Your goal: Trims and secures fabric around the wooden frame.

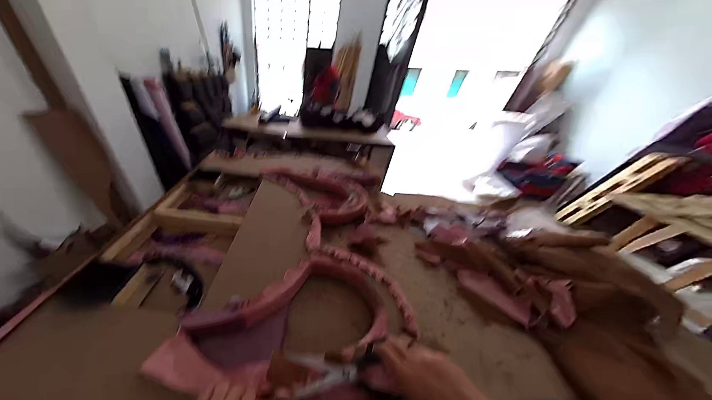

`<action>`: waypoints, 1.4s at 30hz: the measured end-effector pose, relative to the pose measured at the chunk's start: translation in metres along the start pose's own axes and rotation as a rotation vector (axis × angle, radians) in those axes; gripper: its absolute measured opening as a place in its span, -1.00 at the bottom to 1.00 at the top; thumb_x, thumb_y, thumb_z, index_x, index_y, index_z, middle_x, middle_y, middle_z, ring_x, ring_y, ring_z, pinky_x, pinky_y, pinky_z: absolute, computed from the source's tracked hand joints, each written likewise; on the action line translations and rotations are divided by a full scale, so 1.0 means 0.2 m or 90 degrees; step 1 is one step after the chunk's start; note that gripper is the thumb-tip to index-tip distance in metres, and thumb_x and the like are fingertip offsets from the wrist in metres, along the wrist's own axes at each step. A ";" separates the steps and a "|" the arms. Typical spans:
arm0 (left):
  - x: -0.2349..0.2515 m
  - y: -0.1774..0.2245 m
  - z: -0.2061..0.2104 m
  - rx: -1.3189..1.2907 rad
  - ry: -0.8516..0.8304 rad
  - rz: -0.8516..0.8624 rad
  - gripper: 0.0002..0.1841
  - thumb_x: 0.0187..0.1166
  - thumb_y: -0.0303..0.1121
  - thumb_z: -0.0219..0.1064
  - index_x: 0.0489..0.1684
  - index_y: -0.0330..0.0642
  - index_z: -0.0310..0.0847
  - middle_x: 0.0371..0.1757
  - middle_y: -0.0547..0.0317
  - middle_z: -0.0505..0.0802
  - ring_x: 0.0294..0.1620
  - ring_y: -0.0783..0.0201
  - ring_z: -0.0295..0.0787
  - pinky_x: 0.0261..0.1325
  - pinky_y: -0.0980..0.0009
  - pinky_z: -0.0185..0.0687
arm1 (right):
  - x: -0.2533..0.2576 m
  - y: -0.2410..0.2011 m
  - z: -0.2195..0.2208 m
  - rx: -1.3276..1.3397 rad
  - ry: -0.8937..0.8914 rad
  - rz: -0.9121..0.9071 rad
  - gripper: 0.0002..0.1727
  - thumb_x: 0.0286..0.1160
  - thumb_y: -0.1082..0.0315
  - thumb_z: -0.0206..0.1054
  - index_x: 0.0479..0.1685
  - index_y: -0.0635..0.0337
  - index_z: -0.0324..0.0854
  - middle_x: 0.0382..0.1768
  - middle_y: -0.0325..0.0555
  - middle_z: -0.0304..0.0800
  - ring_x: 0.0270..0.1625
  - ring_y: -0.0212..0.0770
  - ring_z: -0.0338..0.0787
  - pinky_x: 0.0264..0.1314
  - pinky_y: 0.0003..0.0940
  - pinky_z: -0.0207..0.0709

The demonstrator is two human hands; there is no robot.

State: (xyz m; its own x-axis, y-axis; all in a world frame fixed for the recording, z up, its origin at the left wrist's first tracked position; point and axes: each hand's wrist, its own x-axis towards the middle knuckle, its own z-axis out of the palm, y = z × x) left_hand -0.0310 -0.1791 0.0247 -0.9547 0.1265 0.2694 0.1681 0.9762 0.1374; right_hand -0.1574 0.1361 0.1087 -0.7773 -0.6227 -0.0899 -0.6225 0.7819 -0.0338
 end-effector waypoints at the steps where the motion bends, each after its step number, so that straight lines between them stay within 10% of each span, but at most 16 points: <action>1: -0.03 -0.02 0.06 0.015 0.076 0.016 -0.75 0.44 -0.44 0.38 0.02 -0.15 0.88 -0.11 0.01 0.94 -0.05 -0.04 0.90 0.00 0.00 0.81 | 0.02 -0.01 0.04 -0.028 0.035 -0.039 -0.28 -0.13 -0.01 0.69 0.11 0.20 0.66 -0.02 0.19 0.77 -0.12 0.26 0.84 -0.34 0.20 0.70; 11: -0.11 -0.09 0.19 -0.055 0.170 -0.034 -0.74 0.54 -0.35 0.16 -0.17 -0.08 0.84 -0.15 0.17 0.94 -0.27 0.21 0.89 -0.36 0.29 0.76 | 0.21 -0.05 0.23 -0.140 0.108 -0.189 -0.40 -0.32 -0.08 0.54 -0.21 0.11 0.67 -0.34 -0.12 0.71 -0.40 -0.04 0.78 -0.56 -0.13 0.58; 25: -0.11 0.03 0.14 -0.054 0.181 -0.129 -0.81 0.47 -0.29 0.36 -0.18 -0.14 0.87 -0.18 0.10 0.94 -0.27 0.28 0.88 -0.28 0.45 0.74 | 0.49 -0.26 0.28 -0.141 0.052 -0.331 -0.49 -0.22 -0.14 0.51 -0.39 0.07 0.61 -0.53 -0.22 0.58 -0.59 -0.16 0.64 -0.69 -0.29 0.35; 34: -0.12 0.05 0.15 -0.103 0.251 -0.161 -0.82 0.48 -0.37 0.33 -0.19 -0.12 0.89 -0.23 0.14 0.92 -0.26 0.35 0.81 -0.20 0.58 0.66 | 0.41 -0.17 0.38 -0.068 0.111 -0.403 -0.55 0.21 -0.18 0.23 -0.62 0.03 0.47 -0.81 -0.28 0.34 -0.86 -0.21 0.40 -0.86 -0.29 0.13; 42: -0.08 0.03 0.16 -0.112 0.274 -0.157 -0.82 0.48 -0.36 0.32 -0.20 -0.14 0.87 -0.24 0.13 0.90 -0.22 0.36 0.80 -0.17 0.61 0.64 | 0.51 -0.31 0.35 -0.075 0.022 -0.343 -0.42 -0.20 -0.29 0.46 -0.42 0.03 0.58 -0.66 -0.27 0.54 -0.66 -0.21 0.60 -0.60 -0.25 0.41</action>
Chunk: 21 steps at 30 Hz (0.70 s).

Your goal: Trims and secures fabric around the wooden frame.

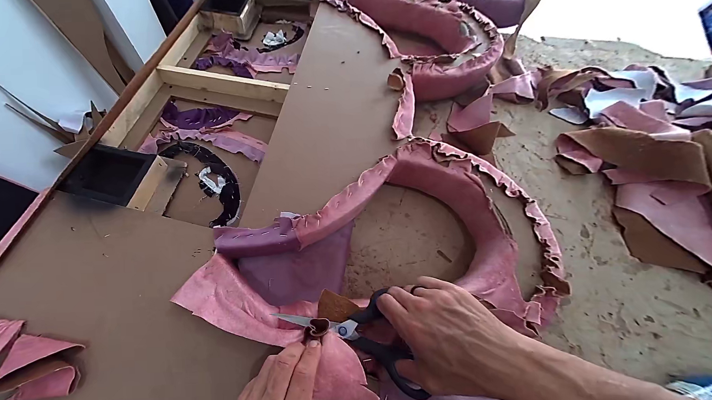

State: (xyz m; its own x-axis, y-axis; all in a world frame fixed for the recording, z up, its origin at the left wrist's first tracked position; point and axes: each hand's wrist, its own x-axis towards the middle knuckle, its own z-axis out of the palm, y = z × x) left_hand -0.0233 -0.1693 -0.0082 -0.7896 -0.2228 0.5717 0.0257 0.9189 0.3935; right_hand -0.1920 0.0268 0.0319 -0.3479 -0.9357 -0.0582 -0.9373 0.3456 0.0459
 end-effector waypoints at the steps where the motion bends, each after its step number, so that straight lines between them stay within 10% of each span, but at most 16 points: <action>1: 0.01 0.00 0.00 -0.001 -0.001 0.002 -0.81 0.48 -0.35 0.32 -0.20 -0.14 0.88 -0.25 0.12 0.90 -0.21 0.36 0.80 -0.15 0.62 0.65 | -0.01 0.01 0.00 0.005 0.011 -0.021 -0.46 -0.11 -0.28 0.42 -0.49 0.03 0.56 -0.72 -0.28 0.49 -0.71 -0.21 0.57 -0.65 -0.26 0.38; 6: 0.01 0.01 -0.02 -0.031 -0.029 -0.004 -0.81 0.50 -0.39 0.29 -0.15 -0.15 0.86 -0.18 0.09 0.92 -0.17 0.33 0.83 -0.10 0.59 0.68 | -0.15 0.03 0.01 0.017 0.067 -0.061 -0.62 0.15 -0.09 0.32 -0.65 0.02 0.49 -0.86 -0.29 0.33 -0.86 -0.21 0.43 -0.84 -0.27 0.21; 12: -0.01 0.00 -0.01 -0.049 -0.006 -0.014 -0.81 0.55 -0.38 0.31 -0.15 -0.16 0.88 -0.21 0.10 0.92 -0.20 0.32 0.84 -0.10 0.58 0.69 | -0.02 -0.11 -0.05 -0.014 0.005 0.038 -0.53 -0.20 -0.12 0.54 -0.53 0.07 0.57 -0.73 -0.17 0.54 -0.74 -0.13 0.61 -0.69 -0.18 0.41; 21: 0.01 0.02 -0.02 -0.115 0.017 -0.052 -0.81 0.51 -0.45 0.30 -0.19 -0.18 0.90 -0.21 0.08 0.93 -0.19 0.34 0.86 -0.11 0.58 0.72 | -0.05 -0.29 -0.13 0.058 -0.055 0.130 -0.66 0.02 0.06 0.51 -0.60 0.15 0.59 -0.80 -0.06 0.53 -0.77 0.00 0.62 -0.78 -0.08 0.33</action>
State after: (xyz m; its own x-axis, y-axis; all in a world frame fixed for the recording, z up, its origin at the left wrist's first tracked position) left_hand -0.0215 -0.1676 -0.0021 -0.7771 -0.3048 0.5507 0.0734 0.8251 0.5602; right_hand -0.1327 0.0144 0.0554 -0.5273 -0.8377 -0.1425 -0.8442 0.5355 -0.0245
